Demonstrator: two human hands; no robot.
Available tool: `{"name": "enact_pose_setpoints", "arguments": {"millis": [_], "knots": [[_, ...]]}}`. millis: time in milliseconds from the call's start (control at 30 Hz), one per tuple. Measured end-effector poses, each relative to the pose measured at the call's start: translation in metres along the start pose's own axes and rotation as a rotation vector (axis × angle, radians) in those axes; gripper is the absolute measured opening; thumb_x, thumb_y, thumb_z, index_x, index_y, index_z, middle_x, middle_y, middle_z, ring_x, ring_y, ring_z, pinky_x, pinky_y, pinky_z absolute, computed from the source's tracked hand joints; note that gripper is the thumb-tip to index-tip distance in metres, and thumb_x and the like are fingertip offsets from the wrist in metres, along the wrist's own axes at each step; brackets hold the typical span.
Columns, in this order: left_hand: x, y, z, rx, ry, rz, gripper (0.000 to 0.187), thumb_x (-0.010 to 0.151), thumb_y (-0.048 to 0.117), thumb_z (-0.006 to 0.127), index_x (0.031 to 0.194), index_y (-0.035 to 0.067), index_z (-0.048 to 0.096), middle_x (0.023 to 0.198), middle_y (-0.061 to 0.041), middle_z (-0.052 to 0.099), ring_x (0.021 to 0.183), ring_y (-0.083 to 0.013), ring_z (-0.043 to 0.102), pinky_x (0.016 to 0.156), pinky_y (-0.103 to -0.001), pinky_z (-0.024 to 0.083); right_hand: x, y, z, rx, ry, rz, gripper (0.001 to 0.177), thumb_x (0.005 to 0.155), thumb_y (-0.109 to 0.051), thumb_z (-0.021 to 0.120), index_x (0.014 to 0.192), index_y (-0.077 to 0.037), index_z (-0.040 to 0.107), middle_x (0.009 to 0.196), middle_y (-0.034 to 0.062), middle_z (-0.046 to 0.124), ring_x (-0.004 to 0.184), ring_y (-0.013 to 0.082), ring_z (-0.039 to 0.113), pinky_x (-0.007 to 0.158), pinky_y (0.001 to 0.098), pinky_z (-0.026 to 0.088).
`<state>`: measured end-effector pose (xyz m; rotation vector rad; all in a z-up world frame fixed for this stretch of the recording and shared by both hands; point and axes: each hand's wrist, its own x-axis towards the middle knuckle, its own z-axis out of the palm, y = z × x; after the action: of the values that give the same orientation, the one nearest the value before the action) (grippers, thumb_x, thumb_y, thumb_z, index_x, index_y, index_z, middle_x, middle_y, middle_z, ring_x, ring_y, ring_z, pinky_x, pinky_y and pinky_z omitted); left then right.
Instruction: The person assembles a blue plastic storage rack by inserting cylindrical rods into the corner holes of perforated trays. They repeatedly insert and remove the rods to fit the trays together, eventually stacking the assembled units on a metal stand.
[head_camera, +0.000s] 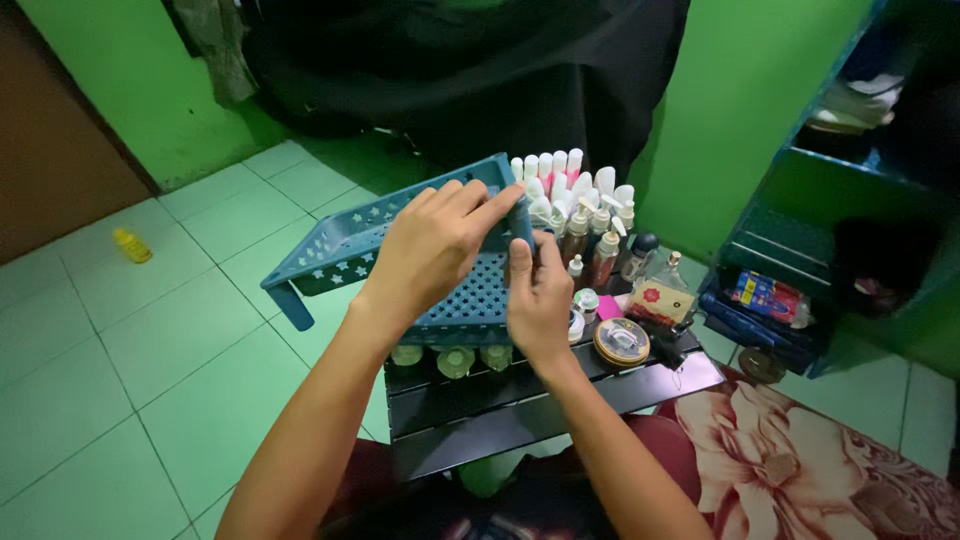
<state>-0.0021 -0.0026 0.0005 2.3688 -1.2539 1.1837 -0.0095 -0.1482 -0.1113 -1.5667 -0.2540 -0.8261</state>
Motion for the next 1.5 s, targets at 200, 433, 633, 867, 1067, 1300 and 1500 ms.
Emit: {"name": "enact_pose_setpoints", "arguments": {"millis": [200,433,633,867,1067,1300,1500], "knots": [[-0.001,0.007,-0.006,-0.025,0.016,0.058,0.05,0.086,0.006,0.065,0.136,0.01,0.063,0.1,-0.006,0.063,0.095,-0.0254,0.062,0.082,-0.038,0.05,-0.003,0.007,0.004,-0.051,0.02,-0.056,0.026,0.112,-0.027,0.048,0.109,-0.002,0.056,0.07,-0.0031,0.046,0.061,0.005,0.041,0.052,0.0253,0.035],[-0.002,0.004,-0.014,0.013,-0.018,0.083,0.051,0.086,0.005,0.065,0.137,0.009,0.063,0.1,-0.005,0.064,0.095,-0.0238,0.063,0.08,-0.038,0.049,0.002,0.02,-0.004,0.361,-0.177,-0.003,0.027,0.113,-0.03,0.048,0.112,-0.004,0.055,0.076,-0.0079,0.042,0.066,0.0032,0.036,0.057,0.0211,0.03],[-0.007,-0.009,-0.018,-0.009,0.005,0.114,0.053,0.086,0.002,0.062,0.139,0.009,0.063,0.101,-0.004,0.064,0.092,-0.0246,0.061,0.08,-0.038,0.049,0.005,0.014,-0.008,0.381,-0.279,0.095,0.026,0.111,-0.029,0.05,0.113,-0.004,0.057,0.076,-0.0043,0.05,0.066,0.0045,0.042,0.059,0.0222,0.034],[-0.028,-0.011,-0.033,0.144,0.059,0.253,0.05,0.095,0.002,0.065,0.144,0.015,0.062,0.1,0.002,0.064,0.089,-0.0164,0.056,0.086,-0.034,0.046,0.016,0.008,-0.031,0.368,-0.103,0.094,0.033,0.114,-0.032,0.042,0.114,-0.003,0.056,0.095,0.0025,0.06,0.082,0.0101,0.06,0.072,0.024,0.049],[-0.044,-0.001,-0.029,0.019,0.055,0.341,0.052,0.096,0.011,0.071,0.146,0.022,0.062,0.095,0.005,0.062,0.088,-0.0155,0.054,0.086,-0.031,0.039,0.054,0.003,-0.034,0.411,-0.196,0.229,0.039,0.109,-0.028,0.044,0.142,-0.007,0.044,0.119,0.0035,0.063,0.097,0.0117,0.064,0.085,0.0271,0.053],[-0.041,0.003,-0.043,-0.197,-0.113,0.204,0.055,0.088,0.014,0.07,0.14,0.03,0.065,0.095,0.006,0.066,0.094,-0.0161,0.056,0.092,-0.036,0.039,0.05,-0.003,-0.032,0.682,-0.126,0.112,0.037,0.11,-0.02,0.05,0.138,0.005,0.052,0.122,0.0084,0.067,0.108,0.0143,0.066,0.099,0.0306,0.054],[-0.015,0.013,-0.07,-0.231,-0.059,-0.011,0.044,0.094,0.027,0.063,0.135,0.013,0.067,0.116,-0.01,0.067,0.112,-0.0268,0.059,0.1,-0.044,0.039,0.04,0.0,-0.025,0.457,0.072,-0.044,0.034,0.113,-0.018,0.053,0.137,0.006,0.056,0.116,0.0082,0.069,0.101,0.0121,0.067,0.092,0.028,0.057]]}}
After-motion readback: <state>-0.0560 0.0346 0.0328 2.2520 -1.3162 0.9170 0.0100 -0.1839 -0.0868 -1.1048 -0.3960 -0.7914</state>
